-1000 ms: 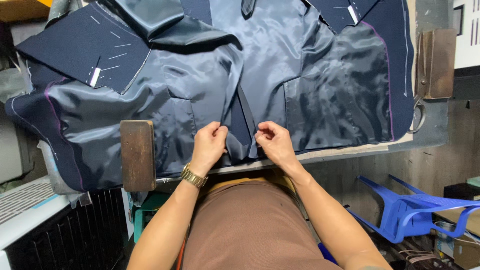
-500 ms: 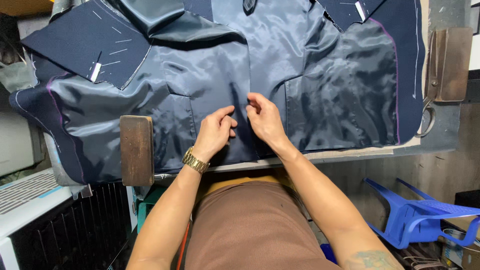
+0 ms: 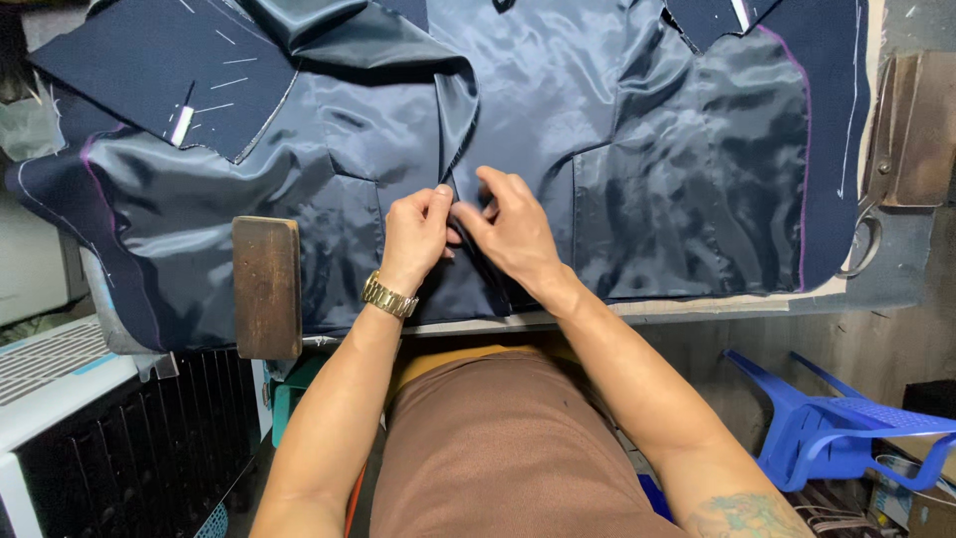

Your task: The person irons pieces of dark fabric using a hand-held iron and wooden blocks to press the seams, then unfolds a larger garment piece to align and smooth the lining by hand.

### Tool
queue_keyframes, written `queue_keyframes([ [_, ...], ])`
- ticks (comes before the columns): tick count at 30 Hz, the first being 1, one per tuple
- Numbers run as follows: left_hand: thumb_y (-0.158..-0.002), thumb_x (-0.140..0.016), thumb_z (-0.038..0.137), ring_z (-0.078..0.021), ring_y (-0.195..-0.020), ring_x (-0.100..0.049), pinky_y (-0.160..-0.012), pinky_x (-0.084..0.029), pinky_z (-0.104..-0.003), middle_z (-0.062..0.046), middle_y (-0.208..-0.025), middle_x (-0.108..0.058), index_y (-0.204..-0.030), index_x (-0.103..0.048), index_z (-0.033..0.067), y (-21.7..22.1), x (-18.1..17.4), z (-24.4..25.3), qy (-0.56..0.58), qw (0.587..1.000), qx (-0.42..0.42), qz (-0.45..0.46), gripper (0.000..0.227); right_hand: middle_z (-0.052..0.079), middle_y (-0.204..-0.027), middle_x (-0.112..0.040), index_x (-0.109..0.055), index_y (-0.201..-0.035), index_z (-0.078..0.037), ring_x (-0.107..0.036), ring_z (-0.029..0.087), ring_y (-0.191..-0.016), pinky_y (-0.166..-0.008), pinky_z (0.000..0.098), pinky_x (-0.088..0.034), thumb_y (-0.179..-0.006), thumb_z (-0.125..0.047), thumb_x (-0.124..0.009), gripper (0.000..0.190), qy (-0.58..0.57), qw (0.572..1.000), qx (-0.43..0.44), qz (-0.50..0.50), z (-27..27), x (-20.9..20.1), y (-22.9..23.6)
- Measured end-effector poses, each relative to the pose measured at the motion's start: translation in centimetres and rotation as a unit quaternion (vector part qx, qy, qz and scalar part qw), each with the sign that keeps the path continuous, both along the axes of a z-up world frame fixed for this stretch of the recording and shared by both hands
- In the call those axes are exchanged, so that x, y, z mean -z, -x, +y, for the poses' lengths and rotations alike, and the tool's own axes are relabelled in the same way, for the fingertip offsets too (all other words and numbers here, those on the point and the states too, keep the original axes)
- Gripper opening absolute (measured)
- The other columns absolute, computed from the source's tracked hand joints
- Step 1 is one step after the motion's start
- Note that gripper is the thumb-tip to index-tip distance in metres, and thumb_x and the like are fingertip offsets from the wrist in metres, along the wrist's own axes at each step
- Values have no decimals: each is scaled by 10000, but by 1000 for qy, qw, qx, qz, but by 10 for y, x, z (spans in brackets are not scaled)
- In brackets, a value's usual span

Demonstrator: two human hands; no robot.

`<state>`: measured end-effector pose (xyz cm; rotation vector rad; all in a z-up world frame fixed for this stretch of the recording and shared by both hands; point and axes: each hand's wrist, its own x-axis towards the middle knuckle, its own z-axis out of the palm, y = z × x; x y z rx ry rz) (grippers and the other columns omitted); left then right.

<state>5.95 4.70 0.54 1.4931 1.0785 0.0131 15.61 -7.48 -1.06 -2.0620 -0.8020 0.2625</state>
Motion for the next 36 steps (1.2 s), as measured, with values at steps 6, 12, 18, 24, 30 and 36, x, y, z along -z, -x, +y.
queue_keyframes([
  [6, -1028, -576, 271, -195, -412, -671, -370, -547, -270, -131, -535, -673, -820, -753, 71, 2, 13, 5, -15, 1000, -16, 2, 338, 149, -901, -724, -659, -1259, -64, -743, 336, -774, -653, 437, -597, -872, -89, -767, 402, 76, 993, -14, 89, -8, 19, -3],
  [12, -1004, -607, 315, -216, -481, -696, -434, -559, -307, -138, -572, -688, -873, -773, 114, -5, 7, 1, -24, 999, 15, -35, 292, 144, -995, -755, -663, -1265, -38, -734, 109, -755, -633, 262, -642, -866, -75, -799, 423, 8, 937, 115, 329, -25, 10, -3],
  [18, -1030, -561, 185, -447, -866, -713, -694, -592, -528, -219, -883, -756, -1142, -756, 45, 13, 2, 3, -258, 956, 91, -109, 265, 151, -995, -778, -733, -1213, -117, -777, 217, -887, -690, 318, -648, -891, -187, -793, 335, 82, 963, 66, 249, -45, 18, 2],
  [24, -945, -638, 109, -354, -1097, -637, -904, -529, -449, -167, -1159, -643, -1117, -689, 89, 21, 16, 2, -612, 750, 205, -142, 181, 164, -1237, -690, -698, -1108, 36, -600, 329, -1213, -1077, 461, -466, -959, -19, -724, 161, 3, 972, -65, -227, -50, 12, -17],
  [30, -929, -704, 141, -405, -1280, -548, -1080, -417, -538, -220, -1337, -581, -1264, -633, 77, 3, 16, 12, -627, 752, 198, -55, 348, 260, -1360, -605, -648, -1110, 39, -540, 439, -1302, -1125, 583, -401, -916, -3, -707, 208, -18, 951, -174, -256, -25, 33, -34],
  [36, -991, -646, 173, -403, -1348, -512, -1129, -365, -539, -222, -1391, -555, -1279, -646, 84, -3, 26, 20, -601, 769, 215, -21, 301, 202, -1406, -623, -685, -1159, 24, -552, 378, -1334, -1188, 562, -332, -978, -73, -701, 206, 36, 967, -56, -245, -21, 39, -53],
])
